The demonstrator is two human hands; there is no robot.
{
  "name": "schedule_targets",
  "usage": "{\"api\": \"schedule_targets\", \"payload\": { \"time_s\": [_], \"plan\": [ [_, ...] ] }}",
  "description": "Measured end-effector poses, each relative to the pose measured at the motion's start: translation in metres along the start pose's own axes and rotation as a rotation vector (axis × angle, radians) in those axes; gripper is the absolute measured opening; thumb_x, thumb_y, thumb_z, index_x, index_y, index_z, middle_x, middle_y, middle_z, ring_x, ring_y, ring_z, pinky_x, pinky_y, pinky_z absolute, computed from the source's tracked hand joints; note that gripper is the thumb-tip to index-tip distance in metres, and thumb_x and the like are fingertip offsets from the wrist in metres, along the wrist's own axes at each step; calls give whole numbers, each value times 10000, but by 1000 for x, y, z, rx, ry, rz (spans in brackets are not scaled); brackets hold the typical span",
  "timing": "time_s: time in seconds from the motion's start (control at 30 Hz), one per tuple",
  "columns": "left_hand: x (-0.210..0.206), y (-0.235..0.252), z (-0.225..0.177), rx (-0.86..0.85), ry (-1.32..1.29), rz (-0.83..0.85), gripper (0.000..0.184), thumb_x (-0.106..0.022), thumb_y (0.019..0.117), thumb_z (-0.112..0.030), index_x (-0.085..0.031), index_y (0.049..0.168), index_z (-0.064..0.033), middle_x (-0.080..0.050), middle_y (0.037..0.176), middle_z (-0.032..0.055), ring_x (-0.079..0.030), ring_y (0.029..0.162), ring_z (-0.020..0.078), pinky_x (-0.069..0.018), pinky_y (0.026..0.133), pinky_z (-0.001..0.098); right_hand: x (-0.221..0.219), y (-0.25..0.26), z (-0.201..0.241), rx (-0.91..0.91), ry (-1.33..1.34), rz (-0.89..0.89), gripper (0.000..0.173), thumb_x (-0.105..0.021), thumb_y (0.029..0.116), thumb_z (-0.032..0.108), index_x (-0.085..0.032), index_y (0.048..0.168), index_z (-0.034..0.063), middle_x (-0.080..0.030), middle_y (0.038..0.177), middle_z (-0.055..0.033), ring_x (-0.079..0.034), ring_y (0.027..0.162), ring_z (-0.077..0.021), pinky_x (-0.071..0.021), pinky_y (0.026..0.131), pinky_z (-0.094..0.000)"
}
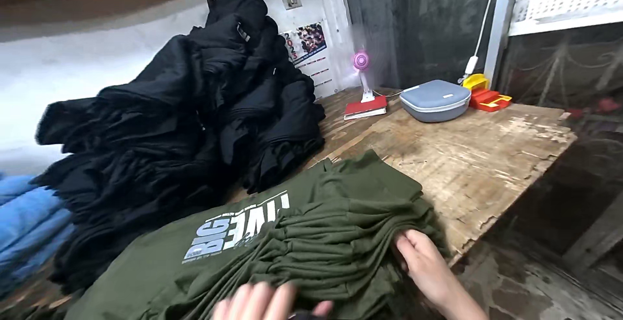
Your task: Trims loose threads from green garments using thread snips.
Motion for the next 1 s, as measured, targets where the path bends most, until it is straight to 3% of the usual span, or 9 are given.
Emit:
{"api": "schedule_targets", "payload": {
  "time_s": [0.13, 0.2, 0.3, 0.4, 0.57, 0.67, 0.77, 0.9, 1.0],
  "plan": [
    [-42, 73, -53, -61, 31, -181, 590, -805, 649, -471, -704, 1078, -79, -694, 890, 114, -689, 850, 340, -543, 715, 529, -3, -12, -3, -32, 139, -1, 238, -399, 1072, 156, -612, 1083, 50, -612, 785, 20, -594, 630, -55, -529, 582, -237],
    [-55, 114, -59, -47, 13, -217, 586, -792, 688, -447, -706, 1119, -59, -696, 887, 143, -691, 848, 370, -547, 708, 555, -2, -17, -4, 89, 133, 60, 289, -400, 1078, 140, -586, 1264, 21, -638, 918, -12, -615, 708, -74, -541, 611, -252],
    [-74, 152, -82, -69, -136, 271, 710, -803, 768, -489, -628, 1362, -143, -678, 1142, 202, -653, 1072, 413, -531, 869, 623, -4, -22, -8, 230, 11, 114, 316, -456, 1057, 161, -589, 1310, 25, -679, 1122, -66, -668, 954, -116, -579, 836, -335],
    [-102, 167, -100, -47, -55, 643, 682, -840, 720, -317, -622, 1350, -174, -639, 1255, 169, -598, 1188, 390, -485, 937, 616, -3, -21, -10, 255, -13, 140, 245, -476, 1034, 100, -621, 1217, 26, -672, 1117, -73, -662, 973, -127, -573, 863, -340],
    [-121, 185, -77, -58, 235, -72, 238, -675, 864, 66, -700, 1080, -31, -674, 911, 193, -680, 869, 403, -529, 709, 537, -3, -20, -10, 268, 44, 177, 301, -473, 1033, 82, -563, 1316, 32, -647, 1051, -47, -632, 806, -104, -561, 696, -294],
    [-135, 185, -67, -82, 263, 58, 279, -646, 914, 20, -664, 1184, -49, -667, 994, 201, -671, 941, 402, -539, 773, 531, 0, -27, 0, 392, 78, 115, 474, -474, 1072, 230, -427, 1470, -23, -610, 1099, -71, -603, 779, -106, -540, 612, -280],
    [-117, 170, -81, -104, 71, 127, 515, -771, 886, -259, -631, 1365, -130, -655, 1121, 216, -635, 1054, 416, -506, 880, 577, 1, -43, 22, 600, -126, -40, 602, -631, 995, 483, -564, 1417, 58, -575, 1315, -175, -603, 1126, -180, -555, 902, -340],
    [-77, 117, -88, -186, -230, -133, 415, -693, 921, -315, -700, 1326, -224, -666, 1069, 119, -644, 979, 337, -514, 803, 555, 7, -59, 40, 756, -231, -67, 187, -678, 930, 28, -805, 1006, 143, -754, 1037, -43, -673, 1048, -167, -561, 936, -319],
    [-62, 78, -62, -130, -422, -15, 344, -666, 964, -301, -727, 1294, -226, -673, 1082, 82, -655, 976, 252, -546, 811, 475, 42, -57, 43, 631, -164, -97, 184, -642, 914, -38, -767, 877, 92, -744, 1019, -31, -680, 1053, -115, -572, 941, -283]
  ]
}}
Point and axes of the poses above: each hand's wrist, its own y-axis towards the middle knuckle, its own x-axis out of the back of the hand, z = x × y, the point moved 6 cm from there along y, towards the middle knuckle
